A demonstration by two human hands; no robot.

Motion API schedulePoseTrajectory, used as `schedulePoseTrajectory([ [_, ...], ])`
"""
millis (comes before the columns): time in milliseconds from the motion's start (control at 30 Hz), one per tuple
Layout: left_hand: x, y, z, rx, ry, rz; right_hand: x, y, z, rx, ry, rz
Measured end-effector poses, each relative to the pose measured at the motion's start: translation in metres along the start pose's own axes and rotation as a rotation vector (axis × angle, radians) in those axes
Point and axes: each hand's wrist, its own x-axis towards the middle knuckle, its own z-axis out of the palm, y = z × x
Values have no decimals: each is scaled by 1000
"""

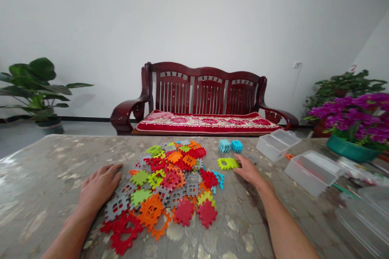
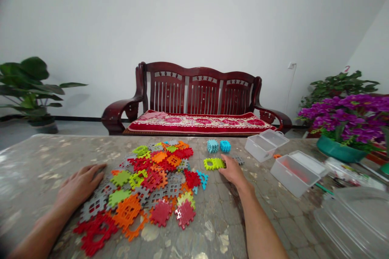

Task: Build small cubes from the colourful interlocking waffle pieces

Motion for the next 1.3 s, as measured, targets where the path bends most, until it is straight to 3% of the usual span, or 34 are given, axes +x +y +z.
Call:
schedulePoseTrajectory([
  [133,-1,3,-3,18,-23,-22,3,1,4,148,27,79],
  [233,-2,4,-5,18,-19,-17,3,-11,2,217,35,54],
  [467,-1,3,-2,3,2,-10,-1,-41,-1,13,24,-104],
  [833,1,0,2,5,-2,-10,-7,-52,-1,-140,-5,-98],
  [1300,2,-3,3,0,21,-2,-8,-53,1,-113,1,-98],
])
